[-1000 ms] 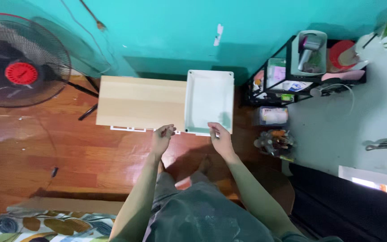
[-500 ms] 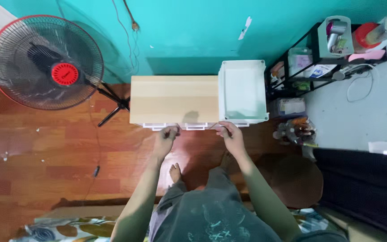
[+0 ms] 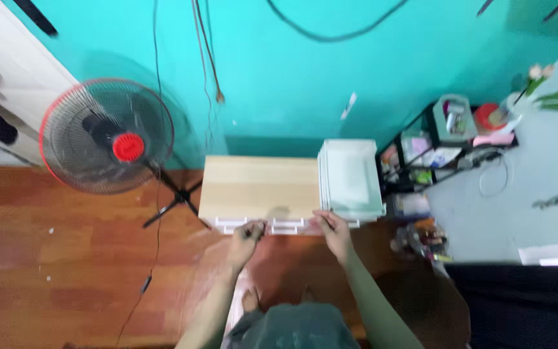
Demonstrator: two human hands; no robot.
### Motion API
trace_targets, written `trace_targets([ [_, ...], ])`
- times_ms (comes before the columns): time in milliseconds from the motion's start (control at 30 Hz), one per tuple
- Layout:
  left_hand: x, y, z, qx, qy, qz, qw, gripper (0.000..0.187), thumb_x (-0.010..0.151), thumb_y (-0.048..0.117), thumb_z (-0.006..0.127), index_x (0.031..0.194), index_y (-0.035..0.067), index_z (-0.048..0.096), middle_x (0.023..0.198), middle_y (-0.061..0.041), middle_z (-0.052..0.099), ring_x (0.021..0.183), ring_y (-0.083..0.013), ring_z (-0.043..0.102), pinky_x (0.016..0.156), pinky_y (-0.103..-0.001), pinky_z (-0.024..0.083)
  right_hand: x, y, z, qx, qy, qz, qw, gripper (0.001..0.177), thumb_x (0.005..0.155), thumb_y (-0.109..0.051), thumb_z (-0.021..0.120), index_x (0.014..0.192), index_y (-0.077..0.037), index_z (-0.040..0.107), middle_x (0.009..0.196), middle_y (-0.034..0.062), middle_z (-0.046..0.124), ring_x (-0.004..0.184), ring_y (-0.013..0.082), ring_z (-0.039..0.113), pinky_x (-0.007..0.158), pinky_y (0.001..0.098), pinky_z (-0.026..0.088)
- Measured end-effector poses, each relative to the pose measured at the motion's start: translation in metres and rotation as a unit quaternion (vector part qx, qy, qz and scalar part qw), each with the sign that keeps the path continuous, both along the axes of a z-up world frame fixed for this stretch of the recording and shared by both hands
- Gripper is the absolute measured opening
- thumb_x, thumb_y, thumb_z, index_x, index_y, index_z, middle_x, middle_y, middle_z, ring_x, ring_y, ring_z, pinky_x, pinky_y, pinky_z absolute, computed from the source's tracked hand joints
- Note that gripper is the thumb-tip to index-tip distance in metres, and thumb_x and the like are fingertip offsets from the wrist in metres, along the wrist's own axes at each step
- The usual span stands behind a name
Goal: The person assembles a white plastic tray by attaching black corner feet to its underside. They place the tray on a wooden surface, insert the feet into the corners, and press them to secure them. The person repeats this process for multiple trays.
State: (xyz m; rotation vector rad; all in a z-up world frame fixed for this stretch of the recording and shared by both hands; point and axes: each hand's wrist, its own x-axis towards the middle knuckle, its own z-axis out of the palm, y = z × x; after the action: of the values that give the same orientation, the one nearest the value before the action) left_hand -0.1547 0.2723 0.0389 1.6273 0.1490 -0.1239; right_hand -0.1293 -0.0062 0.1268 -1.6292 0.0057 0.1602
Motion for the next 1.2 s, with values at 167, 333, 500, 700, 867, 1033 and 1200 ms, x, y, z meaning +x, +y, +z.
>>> trace_targets([
  [167, 0.008, -0.012, 0.031, -0.093, -0.001, 0.001, 0.996, 0.032, 0.096, 0.026, 0.057, 0.105, 0.000, 0.072, 0.091, -0.006, 0.076, 0.081, -0.0123, 0.067, 0.074, -0.028, 0.053, -0.001, -0.003, 0.028, -0.005, 0.053, -0.021, 0.998, 0.029, 0.098, -0.020, 0.054, 0.118, 0.000, 0.063, 0.100, 0.0156, 0.073, 0.088, 0.0239, 0.072, 0.082, 0.0354, 0.059],
  [333, 0.008, -0.025, 0.067, -0.085, 0.033, -0.001, 0.996, 0.033, 0.097, 0.028, 0.055, 0.107, 0.000, 0.071, 0.095, -0.006, 0.076, 0.083, -0.0124, 0.068, 0.076, -0.028, 0.054, -0.006, -0.010, 0.048, -0.073, 0.091, -0.004, 0.993, 0.032, 0.096, -0.023, 0.051, 0.118, -0.003, 0.064, 0.101, 0.0123, 0.073, 0.091, 0.0208, 0.072, 0.085, 0.0337, 0.060],
  [500, 0.011, -0.040, 0.088, -0.097, 0.063, 0.004, 0.993, 0.033, 0.096, 0.027, 0.056, 0.109, 0.001, 0.071, 0.097, -0.006, 0.076, 0.084, -0.0128, 0.068, 0.076, -0.028, 0.053, -0.006, -0.022, 0.047, -0.041, 0.081, 0.001, 0.996, 0.032, 0.097, -0.023, 0.052, 0.117, -0.002, 0.064, 0.100, 0.0138, 0.073, 0.090, 0.0197, 0.072, 0.084, 0.0327, 0.059],
  [700, 0.012, -0.051, 0.088, -0.090, 0.064, -0.002, 0.994, 0.034, 0.097, 0.028, 0.054, 0.111, 0.001, 0.070, 0.099, -0.005, 0.076, 0.086, -0.0121, 0.069, 0.078, -0.028, 0.053, -0.005, -0.033, 0.031, 0.006, 0.068, 0.004, 0.998, 0.032, 0.097, -0.022, 0.054, 0.115, 0.002, 0.064, 0.098, 0.0146, 0.073, 0.087, 0.0192, 0.072, 0.081, 0.0308, 0.059],
  [867, 0.010, -0.052, 0.083, -0.104, 0.067, -0.001, 0.992, 0.034, 0.096, 0.027, 0.055, 0.111, 0.001, 0.070, 0.100, -0.006, 0.076, 0.087, -0.0123, 0.068, 0.077, -0.028, 0.052, -0.008, -0.031, 0.035, 0.015, 0.066, 0.005, 0.998, 0.031, 0.098, -0.020, 0.053, 0.115, 0.002, 0.065, 0.098, 0.0148, 0.072, 0.086, 0.0196, 0.071, 0.080, 0.0314, 0.058],
  [1033, 0.007, -0.048, 0.083, -0.096, 0.063, -0.003, 0.993, 0.034, 0.097, 0.028, 0.055, 0.110, 0.001, 0.070, 0.100, -0.006, 0.076, 0.087, -0.0125, 0.068, 0.077, -0.028, 0.052, -0.009, -0.026, 0.045, -0.025, 0.088, 0.007, 0.996, 0.032, 0.097, -0.023, 0.052, 0.116, -0.001, 0.065, 0.099, 0.0128, 0.073, 0.089, 0.0180, 0.071, 0.082, 0.0299, 0.058],
  [1200, 0.005, -0.042, 0.090, -0.097, 0.075, 0.004, 0.992, 0.034, 0.096, 0.029, 0.055, 0.110, 0.002, 0.070, 0.100, -0.005, 0.076, 0.088, -0.0119, 0.068, 0.079, -0.027, 0.053, -0.009, -0.022, 0.047, 0.000, 0.069, 0.018, 0.997, 0.032, 0.097, -0.023, 0.054, 0.115, 0.001, 0.065, 0.100, 0.0139, 0.073, 0.089, 0.0195, 0.070, 0.081, 0.0310, 0.058],
])
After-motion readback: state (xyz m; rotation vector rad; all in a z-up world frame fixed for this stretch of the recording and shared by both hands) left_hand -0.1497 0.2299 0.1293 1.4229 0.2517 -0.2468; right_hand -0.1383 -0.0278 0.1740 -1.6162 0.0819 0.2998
